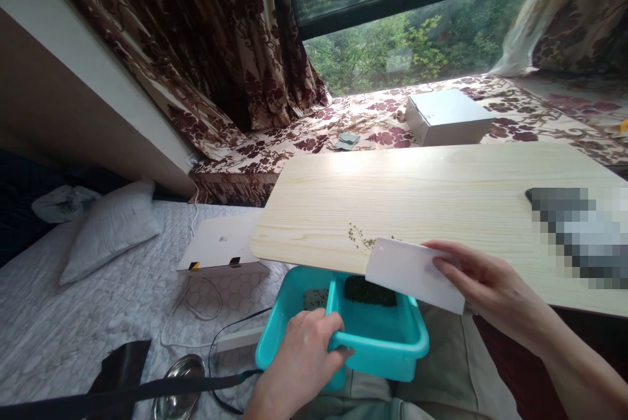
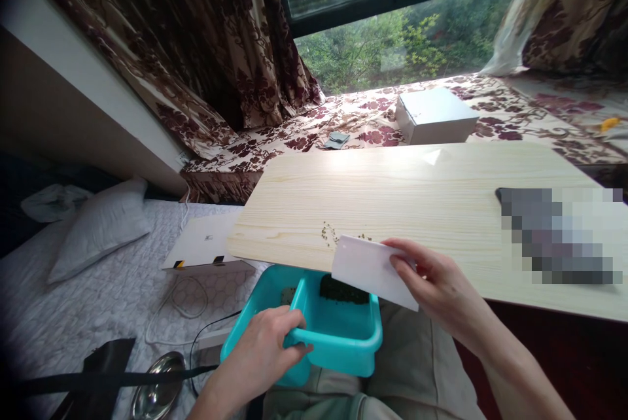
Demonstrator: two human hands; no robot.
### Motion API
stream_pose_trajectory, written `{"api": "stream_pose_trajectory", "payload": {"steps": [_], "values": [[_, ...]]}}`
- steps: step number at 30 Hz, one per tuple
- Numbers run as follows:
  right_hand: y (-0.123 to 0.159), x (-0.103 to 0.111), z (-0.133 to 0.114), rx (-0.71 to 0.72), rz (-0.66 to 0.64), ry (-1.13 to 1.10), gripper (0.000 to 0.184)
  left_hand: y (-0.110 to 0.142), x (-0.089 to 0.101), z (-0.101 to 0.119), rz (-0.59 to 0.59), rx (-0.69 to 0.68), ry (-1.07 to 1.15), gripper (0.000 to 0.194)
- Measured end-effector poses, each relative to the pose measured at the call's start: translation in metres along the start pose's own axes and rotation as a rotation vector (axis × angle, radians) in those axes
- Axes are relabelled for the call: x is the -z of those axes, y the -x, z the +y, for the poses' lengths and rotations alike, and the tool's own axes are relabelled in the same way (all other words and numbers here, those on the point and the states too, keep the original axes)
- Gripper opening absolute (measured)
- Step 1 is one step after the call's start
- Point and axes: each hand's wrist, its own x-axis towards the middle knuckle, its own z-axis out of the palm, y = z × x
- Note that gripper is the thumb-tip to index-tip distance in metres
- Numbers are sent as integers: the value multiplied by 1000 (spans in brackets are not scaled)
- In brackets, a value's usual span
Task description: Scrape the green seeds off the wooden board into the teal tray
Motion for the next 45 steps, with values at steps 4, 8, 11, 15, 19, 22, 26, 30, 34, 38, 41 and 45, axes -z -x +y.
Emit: {"api": "stream_pose_trajectory", "payload": {"steps": [4,8,11,15,19,22,26,30,34,38,41,45], "values": [[8,22,10,-80,252,51,47,-2,-2,11,-35,-12,-32,11],[6,24,15,-102,311,36,45,-6,-4,21,-48,-30,-64,12],[-2,15,17,-101,306,17,48,-7,-5,24,-57,-43,-96,10],[-16,5,21,-94,327,47,51,-5,-4,28,-76,-46,-122,10],[-28,1,24,-80,321,64,45,-4,-2,31,-85,-30,-130,9],[-34,-3,24,-69,286,59,40,-5,-3,29,-80,-31,-130,9],[-37,-7,23,-67,231,34,39,-5,-8,22,-69,-50,-115,10],[-36,-9,21,-63,183,10,37,-6,-10,17,-63,-56,-86,10],[-34,-6,21,-59,189,6,42,-7,-11,14,-63,-57,-67,9],[-35,-4,24,-67,217,22,43,-8,-13,14,-66,-59,-69,10],[-34,-7,23,-74,195,20,41,-9,-12,16,-73,-57,-76,9],[-30,-11,18,-76,169,5,42,-9,-9,19,-81,-61,-83,8]]}}
